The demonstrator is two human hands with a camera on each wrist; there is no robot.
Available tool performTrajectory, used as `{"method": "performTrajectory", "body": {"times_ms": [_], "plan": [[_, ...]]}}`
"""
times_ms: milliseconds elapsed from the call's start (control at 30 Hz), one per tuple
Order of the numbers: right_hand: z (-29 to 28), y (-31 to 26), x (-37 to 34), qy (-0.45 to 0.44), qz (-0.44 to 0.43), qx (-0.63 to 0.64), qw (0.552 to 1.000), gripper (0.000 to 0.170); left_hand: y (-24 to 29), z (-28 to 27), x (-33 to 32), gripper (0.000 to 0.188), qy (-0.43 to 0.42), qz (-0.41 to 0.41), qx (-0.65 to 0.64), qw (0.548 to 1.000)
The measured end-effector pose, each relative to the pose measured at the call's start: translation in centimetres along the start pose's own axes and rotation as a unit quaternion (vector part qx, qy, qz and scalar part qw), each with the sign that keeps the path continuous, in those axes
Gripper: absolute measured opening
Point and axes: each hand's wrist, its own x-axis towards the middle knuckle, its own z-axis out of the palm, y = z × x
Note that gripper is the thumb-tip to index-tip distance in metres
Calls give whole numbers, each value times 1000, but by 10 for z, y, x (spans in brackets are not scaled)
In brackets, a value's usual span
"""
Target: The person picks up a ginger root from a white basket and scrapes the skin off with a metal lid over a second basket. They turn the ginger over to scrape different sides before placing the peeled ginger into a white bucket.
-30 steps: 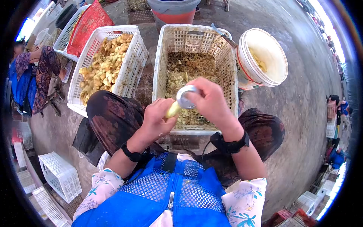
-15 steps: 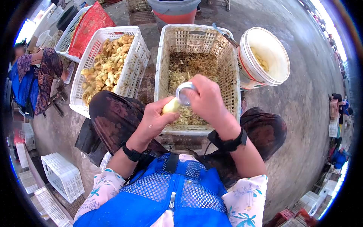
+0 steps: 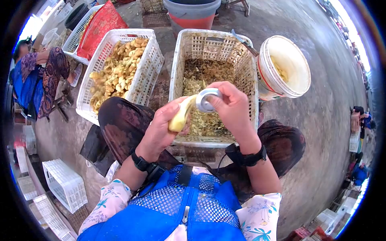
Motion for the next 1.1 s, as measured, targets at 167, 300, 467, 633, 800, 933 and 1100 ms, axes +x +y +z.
{"method": "performTrajectory", "body": {"times_ms": [167,300,467,633,800,933,1100], "plan": [[18,-3,-2,-64,-112,-110,986,16,-1,2,-1,47,22,1,38,999],[1,-2,12,-17,-45,-194,980,12,-3,-4,-2,48,10,10,89,996],[-26,-2,24,67,-51,-248,965,9,0,-1,-4,48,18,5,70,997],[5,-5,8,-31,-150,-192,969,12,-2,5,-2,49,56,-12,50,997],[-22,-9,27,65,-25,-161,984,15,4,-3,-1,49,29,-31,-1,999],[4,-23,9,-122,-93,-133,979,13,1,-3,3,47,12,-19,15,1000],[16,-13,7,-147,-23,-135,980,17,2,3,-1,44,43,-12,51,998]]}}
